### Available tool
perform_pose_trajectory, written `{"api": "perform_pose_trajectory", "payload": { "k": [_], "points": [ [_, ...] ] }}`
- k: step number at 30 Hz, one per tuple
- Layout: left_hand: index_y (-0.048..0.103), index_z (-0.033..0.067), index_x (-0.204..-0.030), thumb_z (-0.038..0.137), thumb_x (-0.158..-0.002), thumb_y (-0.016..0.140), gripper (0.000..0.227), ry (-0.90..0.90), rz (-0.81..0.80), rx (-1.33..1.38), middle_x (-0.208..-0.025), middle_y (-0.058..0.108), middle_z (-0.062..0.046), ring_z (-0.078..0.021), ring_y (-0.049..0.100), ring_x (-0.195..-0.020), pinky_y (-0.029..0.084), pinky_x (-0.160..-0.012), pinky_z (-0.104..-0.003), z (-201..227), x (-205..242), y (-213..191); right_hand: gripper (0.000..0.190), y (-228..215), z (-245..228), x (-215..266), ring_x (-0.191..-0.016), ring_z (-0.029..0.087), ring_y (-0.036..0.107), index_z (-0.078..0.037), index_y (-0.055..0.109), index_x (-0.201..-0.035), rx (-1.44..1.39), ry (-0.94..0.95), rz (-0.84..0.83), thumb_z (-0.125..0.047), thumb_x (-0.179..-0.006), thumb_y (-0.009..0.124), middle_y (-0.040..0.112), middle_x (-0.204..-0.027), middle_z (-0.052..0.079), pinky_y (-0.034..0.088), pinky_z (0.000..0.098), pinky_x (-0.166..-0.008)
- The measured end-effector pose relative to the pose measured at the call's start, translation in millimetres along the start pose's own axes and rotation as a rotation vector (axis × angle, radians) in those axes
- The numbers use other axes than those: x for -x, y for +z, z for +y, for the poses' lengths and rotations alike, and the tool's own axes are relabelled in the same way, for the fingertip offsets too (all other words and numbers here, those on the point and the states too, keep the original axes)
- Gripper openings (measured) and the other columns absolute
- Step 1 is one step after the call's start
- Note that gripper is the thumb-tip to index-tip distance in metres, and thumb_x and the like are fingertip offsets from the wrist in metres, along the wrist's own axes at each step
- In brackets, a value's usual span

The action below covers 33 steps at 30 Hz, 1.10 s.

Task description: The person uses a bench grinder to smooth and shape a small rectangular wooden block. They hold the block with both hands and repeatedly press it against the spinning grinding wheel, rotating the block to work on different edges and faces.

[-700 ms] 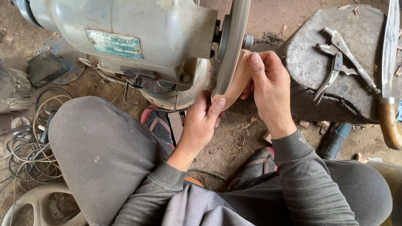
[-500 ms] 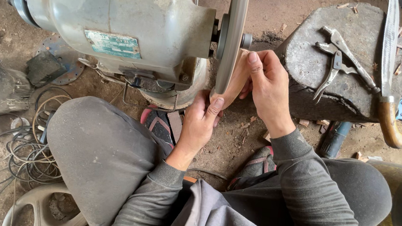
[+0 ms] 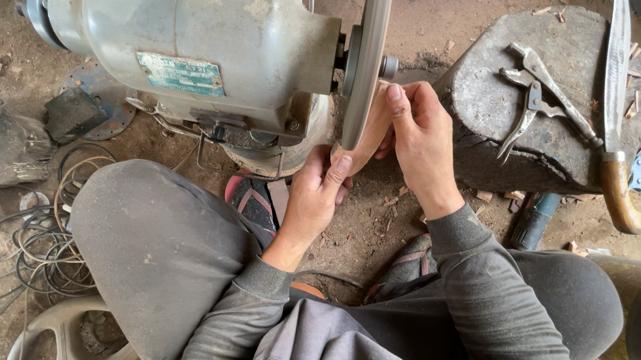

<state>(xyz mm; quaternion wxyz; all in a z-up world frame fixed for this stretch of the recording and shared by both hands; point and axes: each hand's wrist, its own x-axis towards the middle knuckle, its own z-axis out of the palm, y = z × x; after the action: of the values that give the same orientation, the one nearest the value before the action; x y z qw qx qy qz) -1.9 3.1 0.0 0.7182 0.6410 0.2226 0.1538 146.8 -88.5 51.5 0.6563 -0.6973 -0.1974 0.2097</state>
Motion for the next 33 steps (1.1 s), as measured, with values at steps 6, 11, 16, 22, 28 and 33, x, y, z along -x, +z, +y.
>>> {"api": "perform_pose_trajectory", "payload": {
  "k": [6,11,16,22,28,33],
  "points": [
    [0.057,0.0022,-0.110,0.045,-0.105,0.054,0.043,0.008,0.001,0.050,-0.075,0.059,-0.003,-0.0065,0.050,-0.059,0.042,-0.050,-0.023,-0.7,1.5,-0.5,0.032,2.6,-5.7,2.3,-0.056,0.008,0.063,-0.001,0.057,-0.100,0.075,0.001,0.018,-0.032,-0.107,0.058,0.065,-0.075,0.003,0.053,0.0247,-0.044],
    [0.057,0.0019,-0.109,0.044,-0.106,0.054,0.042,-0.015,-0.014,0.057,-0.076,0.060,-0.003,-0.0063,0.050,-0.059,0.041,-0.050,-0.023,-1.0,2.1,-2.6,0.034,3.5,-8.2,3.5,-0.056,0.008,0.063,-0.001,0.057,-0.099,0.089,0.000,0.006,-0.034,-0.107,0.058,0.065,-0.076,0.004,0.054,0.0249,-0.044],
    [0.056,0.0017,-0.111,0.044,-0.106,0.054,0.043,-0.003,-0.016,0.097,-0.078,0.060,-0.004,-0.0063,0.048,-0.060,0.040,-0.051,-0.023,-2.4,6.2,-2.4,0.034,4.9,-10.7,5.8,-0.055,0.008,0.065,-0.001,0.058,-0.098,0.137,0.001,-0.009,-0.034,-0.107,0.057,0.066,-0.074,0.004,0.055,0.0247,-0.044],
    [0.055,0.0016,-0.115,0.045,-0.106,0.053,0.044,-0.017,-0.024,0.085,-0.079,0.059,-0.003,-0.0061,0.049,-0.060,0.040,-0.049,-0.023,-9.2,14.7,-4.4,0.032,5.7,-5.2,10.3,-0.054,0.009,0.065,-0.002,0.059,-0.099,0.151,0.028,-0.026,-0.033,-0.106,0.056,0.066,-0.072,0.004,0.053,0.0246,-0.044],
    [0.053,0.0013,-0.130,0.050,-0.101,0.054,0.057,-0.030,-0.022,-0.027,-0.081,0.062,-0.003,-0.0083,0.057,-0.062,0.046,-0.050,-0.024,-12.4,42.0,-12.6,0.031,-0.5,8.7,40.2,-0.077,0.012,0.065,-0.001,0.060,-0.115,0.268,-0.092,-0.089,-0.031,-0.110,0.052,0.067,-0.093,0.009,0.057,0.0288,-0.064],
    [0.048,-0.0001,-0.134,0.056,-0.105,0.047,0.063,0.281,0.018,-0.338,-0.094,0.071,-0.010,-0.0165,0.073,-0.077,0.058,-0.065,-0.030,-14.5,36.2,-13.9,0.037,-13.1,12.6,55.5,-0.092,0.013,0.068,-0.002,0.054,-0.137,-0.026,-0.081,-0.136,-0.029,-0.112,0.046,0.066,-0.109,0.006,0.060,0.0288,-0.077]
  ]
}}
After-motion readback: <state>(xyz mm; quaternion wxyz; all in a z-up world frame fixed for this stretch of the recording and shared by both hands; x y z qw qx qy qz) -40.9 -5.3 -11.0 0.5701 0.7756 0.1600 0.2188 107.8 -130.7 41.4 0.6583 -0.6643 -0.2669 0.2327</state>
